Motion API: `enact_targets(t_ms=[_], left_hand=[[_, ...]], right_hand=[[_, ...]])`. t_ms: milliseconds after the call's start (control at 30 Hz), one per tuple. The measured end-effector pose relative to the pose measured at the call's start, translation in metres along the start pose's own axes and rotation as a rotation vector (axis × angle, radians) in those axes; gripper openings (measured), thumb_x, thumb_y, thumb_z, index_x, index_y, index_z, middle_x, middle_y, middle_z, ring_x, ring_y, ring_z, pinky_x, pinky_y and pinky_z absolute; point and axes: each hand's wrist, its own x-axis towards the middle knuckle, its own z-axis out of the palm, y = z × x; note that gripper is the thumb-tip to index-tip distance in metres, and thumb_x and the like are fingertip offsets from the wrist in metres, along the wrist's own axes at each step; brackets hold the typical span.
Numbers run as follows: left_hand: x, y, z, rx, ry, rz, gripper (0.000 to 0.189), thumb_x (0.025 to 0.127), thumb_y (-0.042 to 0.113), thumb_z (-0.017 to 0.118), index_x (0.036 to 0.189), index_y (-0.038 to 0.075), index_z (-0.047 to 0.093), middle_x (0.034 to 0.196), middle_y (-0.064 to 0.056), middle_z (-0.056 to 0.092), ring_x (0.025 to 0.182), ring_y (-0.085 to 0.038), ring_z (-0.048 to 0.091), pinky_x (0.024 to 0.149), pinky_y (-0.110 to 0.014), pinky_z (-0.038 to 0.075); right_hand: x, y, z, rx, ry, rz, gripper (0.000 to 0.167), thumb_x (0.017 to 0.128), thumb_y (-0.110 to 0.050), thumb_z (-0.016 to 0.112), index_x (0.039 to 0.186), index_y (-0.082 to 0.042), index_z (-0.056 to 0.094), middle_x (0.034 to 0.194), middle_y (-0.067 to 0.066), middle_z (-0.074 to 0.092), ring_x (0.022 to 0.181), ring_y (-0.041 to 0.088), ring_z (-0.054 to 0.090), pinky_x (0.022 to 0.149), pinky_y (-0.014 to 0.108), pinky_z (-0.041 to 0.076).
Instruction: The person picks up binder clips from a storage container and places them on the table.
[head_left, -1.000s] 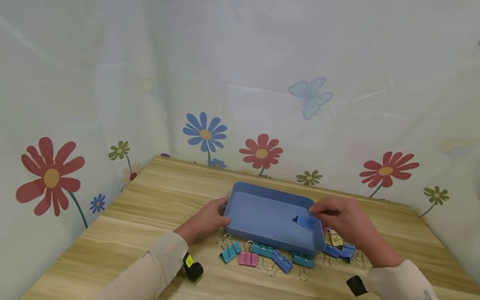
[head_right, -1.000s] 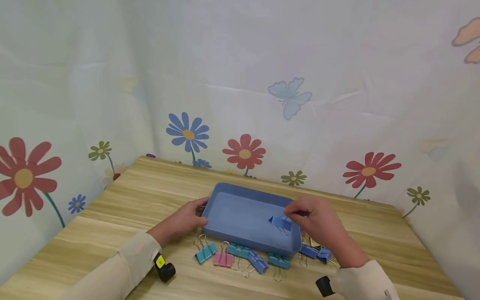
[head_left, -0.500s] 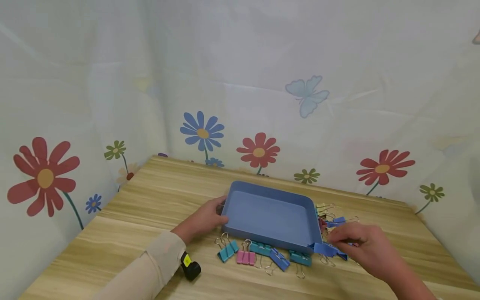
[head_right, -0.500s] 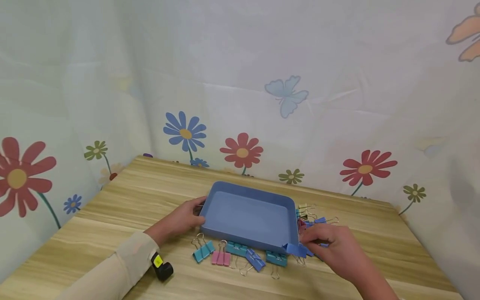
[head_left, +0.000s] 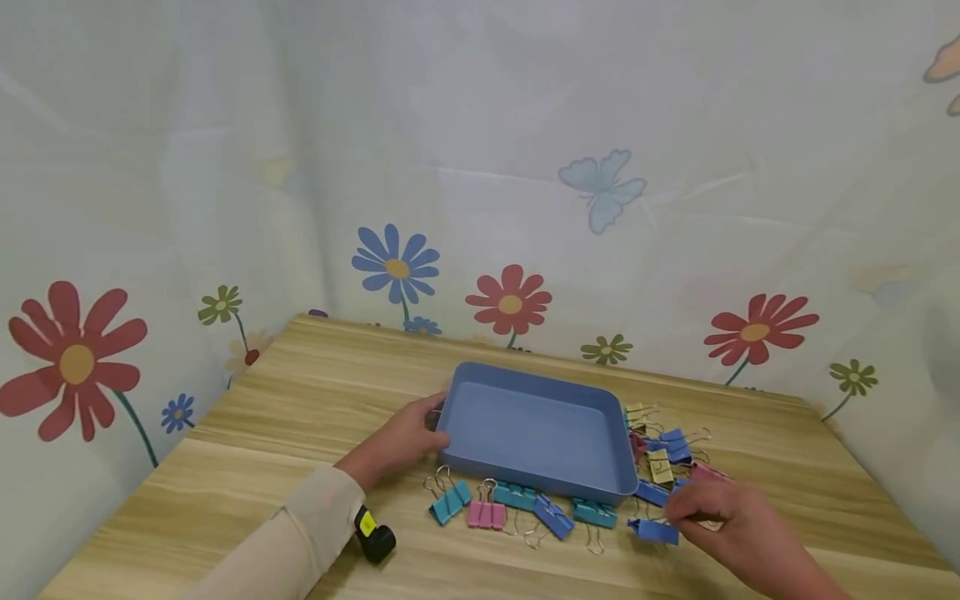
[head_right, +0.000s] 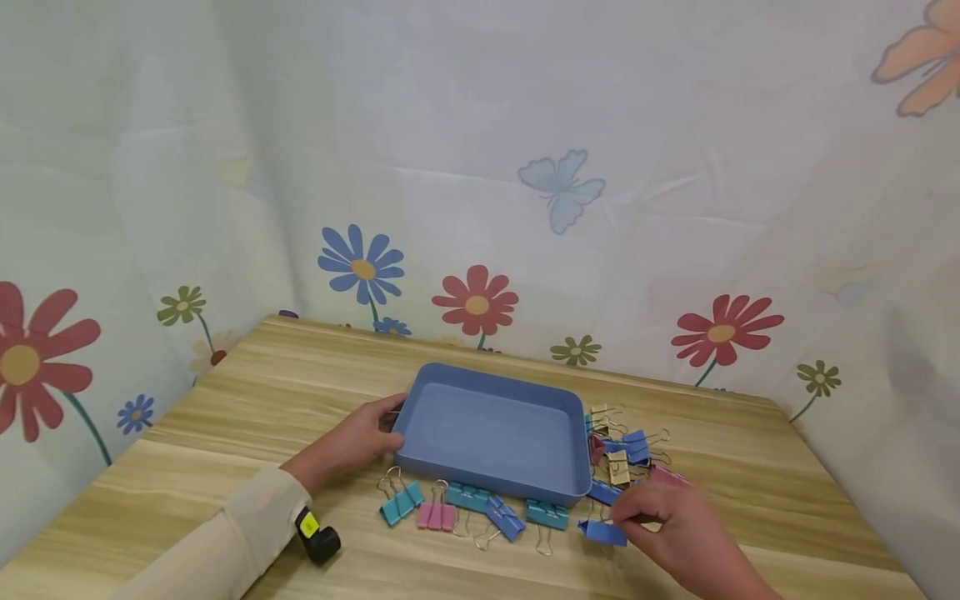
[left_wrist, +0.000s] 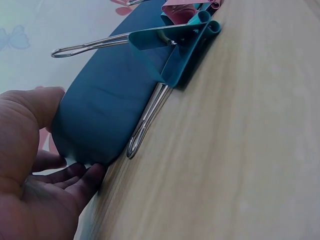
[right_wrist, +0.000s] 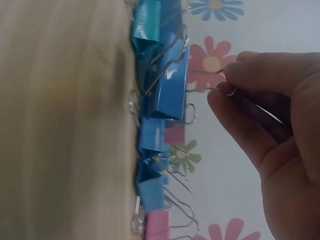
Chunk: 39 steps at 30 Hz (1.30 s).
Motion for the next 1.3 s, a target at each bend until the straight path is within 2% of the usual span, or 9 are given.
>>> enact_targets(t_ms=[167,367,500,800,967,1133,1300], left_hand=[[-0.001,-0.001,-0.001,0.004,0.008,-0.003,0.079,0.08,0.011,0.061,0.152,0.006,0.029,0.147,-0.014,0.046,0.132,-0.031,0.047,0.106,-0.046,0.04],[-0.001,-0.001,0.0,0.009,0.01,-0.005,0.079,0.079,0.011,0.061,0.152,0.006,0.03,0.147,-0.013,0.047,0.132,-0.03,0.047,0.107,-0.046,0.04],[-0.001,0.0,0.0,0.009,0.005,-0.005,0.079,0.079,0.012,0.061,0.152,0.007,0.03,0.147,-0.013,0.047,0.132,-0.03,0.047,0.106,-0.045,0.04],[-0.001,-0.003,-0.004,-0.004,0.001,-0.012,0.08,0.079,0.011,0.061,0.152,0.009,0.03,0.147,-0.013,0.046,0.132,-0.031,0.047,0.107,-0.046,0.04],[-0.003,-0.006,-0.007,-0.014,0.003,-0.003,0.079,0.079,0.009,0.061,0.152,0.008,0.03,0.148,-0.013,0.046,0.133,-0.031,0.047,0.107,-0.047,0.039],[-0.003,-0.005,-0.006,-0.011,0.011,0.002,0.079,0.079,0.009,0.06,0.152,0.007,0.029,0.148,-0.014,0.046,0.132,-0.031,0.047,0.107,-0.046,0.04],[-0.003,-0.005,-0.006,0.0,0.006,0.01,0.077,0.081,0.01,0.059,0.152,0.004,0.029,0.147,-0.015,0.046,0.131,-0.031,0.048,0.106,-0.046,0.041]], right_hand=[[0.001,0.0,0.015,-0.051,-0.003,-0.11,0.027,0.073,0.0,0.077,0.085,-0.025,0.073,0.084,-0.01,0.07,0.075,-0.001,0.062,0.061,0.017,0.052],[0.004,-0.004,0.022,-0.066,-0.083,-0.047,0.021,0.077,-0.007,0.076,0.087,-0.026,0.073,0.087,-0.012,0.07,0.078,0.001,0.061,0.064,0.02,0.052],[0.004,-0.005,0.022,-0.07,-0.089,-0.029,0.02,0.078,-0.009,0.076,0.086,-0.027,0.073,0.087,-0.013,0.069,0.079,0.002,0.061,0.066,0.02,0.052],[0.005,-0.004,0.027,-0.076,-0.06,-0.064,0.021,0.077,-0.009,0.076,0.087,-0.027,0.073,0.087,-0.013,0.07,0.079,0.0,0.06,0.066,0.02,0.052],[0.007,-0.004,0.029,-0.054,-0.038,-0.112,0.022,0.077,-0.007,0.076,0.088,-0.026,0.072,0.087,-0.012,0.07,0.078,0.0,0.061,0.065,0.02,0.052],[0.011,-0.01,0.026,-0.039,-0.035,-0.081,0.012,0.084,-0.016,0.072,0.091,-0.026,0.071,0.088,-0.015,0.068,0.078,-0.004,0.06,0.064,0.02,0.053],[0.024,-0.019,0.017,-0.132,0.063,-0.091,0.013,0.085,-0.019,0.07,0.092,-0.03,0.07,0.087,-0.019,0.066,0.079,-0.005,0.058,0.063,0.021,0.051]])
